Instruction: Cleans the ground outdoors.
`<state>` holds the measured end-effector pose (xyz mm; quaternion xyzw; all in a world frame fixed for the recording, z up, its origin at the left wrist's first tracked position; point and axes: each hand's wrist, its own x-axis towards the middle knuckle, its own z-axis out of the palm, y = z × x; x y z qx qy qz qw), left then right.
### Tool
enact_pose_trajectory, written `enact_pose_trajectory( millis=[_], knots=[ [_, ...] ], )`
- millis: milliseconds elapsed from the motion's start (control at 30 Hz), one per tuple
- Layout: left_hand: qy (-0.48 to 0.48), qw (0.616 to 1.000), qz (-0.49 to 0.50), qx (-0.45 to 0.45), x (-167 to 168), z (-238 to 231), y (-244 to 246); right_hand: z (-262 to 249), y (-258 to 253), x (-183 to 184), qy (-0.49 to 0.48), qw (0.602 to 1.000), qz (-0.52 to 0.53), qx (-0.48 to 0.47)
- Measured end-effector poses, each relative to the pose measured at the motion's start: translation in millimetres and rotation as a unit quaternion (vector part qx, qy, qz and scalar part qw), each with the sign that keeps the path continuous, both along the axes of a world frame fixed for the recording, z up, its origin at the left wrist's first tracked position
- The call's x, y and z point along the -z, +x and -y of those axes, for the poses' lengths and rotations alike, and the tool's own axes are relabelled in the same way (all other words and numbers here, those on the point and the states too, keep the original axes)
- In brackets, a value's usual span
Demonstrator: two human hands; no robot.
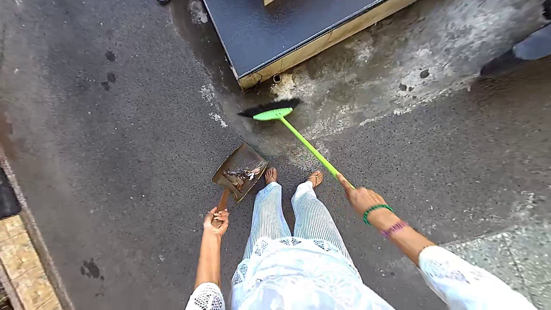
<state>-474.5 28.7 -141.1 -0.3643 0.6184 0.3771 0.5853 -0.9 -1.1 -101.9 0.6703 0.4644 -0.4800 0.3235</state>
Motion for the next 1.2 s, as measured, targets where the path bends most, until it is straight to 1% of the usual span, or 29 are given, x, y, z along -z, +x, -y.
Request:
enact_pose_trajectory(
  millis=[67,100,133,200,267,333,433,500,567,600,667,767,867,933,1000,1033,1067,1133,1200],
  knots=[
    [-0.001,1.000,-0.015,-0.003,6.2,-1.2,4.4,-25.6,-15.4,42.1,-0.012,1.000,-0.002,-0.010],
    [-0.001,1.000,-0.024,-0.008,8.9,-4.9,7.7,-30.1,-20.7,61.8,-0.023,0.999,0.000,-0.022],
    [-0.002,0.999,-0.033,-0.010,10.8,-10.0,10.7,-26.5,-23.8,75.8,-0.037,0.999,0.000,-0.033],
    [-0.003,0.999,-0.049,-0.008,14.1,-21.4,12.8,5.4,-26.8,82.4,-0.060,0.998,-0.002,-0.032],
    [-0.004,0.998,-0.064,0.000,20.3,-32.3,12.3,45.7,-24.8,65.8,-0.077,0.997,-0.009,-0.025],
    [0.000,0.998,-0.068,0.013,29.8,-41.5,14.9,76.2,-15.1,42.0,-0.070,0.997,-0.020,0.014],
    [0.011,0.996,-0.077,0.041,38.6,-57.6,25.2,110.8,-5.3,-5.3,-0.019,0.995,-0.035,0.094],
    [0.015,0.995,-0.078,0.056,41.4,-66.8,36.1,130.7,-1.9,-34.4,0.021,0.988,-0.026,0.150],
    [0.019,0.994,-0.081,0.069,44.0,-77.0,49.2,139.3,-3.6,-50.7,0.058,0.977,-0.004,0.203],
    [0.020,0.994,-0.083,0.075,45.8,-83.3,55.8,138.3,-6.0,-51.8,0.068,0.973,0.007,0.222],
    [0.026,0.992,-0.088,0.084,52.5,-96.4,67.0,126.5,-13.5,-42.0,0.075,0.962,0.012,0.263],
    [0.036,0.988,-0.116,0.100,63.0,-115.8,87.3,104.2,-33.4,-0.7,0.052,0.941,-0.005,0.335],
    [0.046,0.980,-0.142,0.128,67.0,-133.4,110.3,97.3,-69.4,44.8,0.023,0.925,-0.070,0.373],
    [0.047,0.976,-0.152,0.151,68.9,-140.8,123.6,101.0,-89.5,54.0,-0.001,0.917,-0.121,0.380],
    [0.047,0.973,-0.162,0.158,71.4,-146.7,132.4,113.9,-98.1,44.2,-0.022,0.896,-0.173,0.409],
    [0.050,0.974,-0.161,0.154,74.4,-150.2,135.4,120.0,-97.3,31.6,-0.028,0.884,-0.191,0.425],
    [0.053,0.975,-0.158,0.150,76.2,-154.2,138.9,125.6,-95.0,16.0,-0.022,0.881,-0.199,0.428],
    [0.052,0.976,-0.154,0.143,77.4,-158.1,142.3,138.0,-91.1,-19.1,0.001,0.890,-0.187,0.416],
    [0.052,0.976,-0.153,0.146,78.1,-159.5,145.7,145.4,-86.2,-42.5,0.029,0.900,-0.158,0.406]
  ],
)
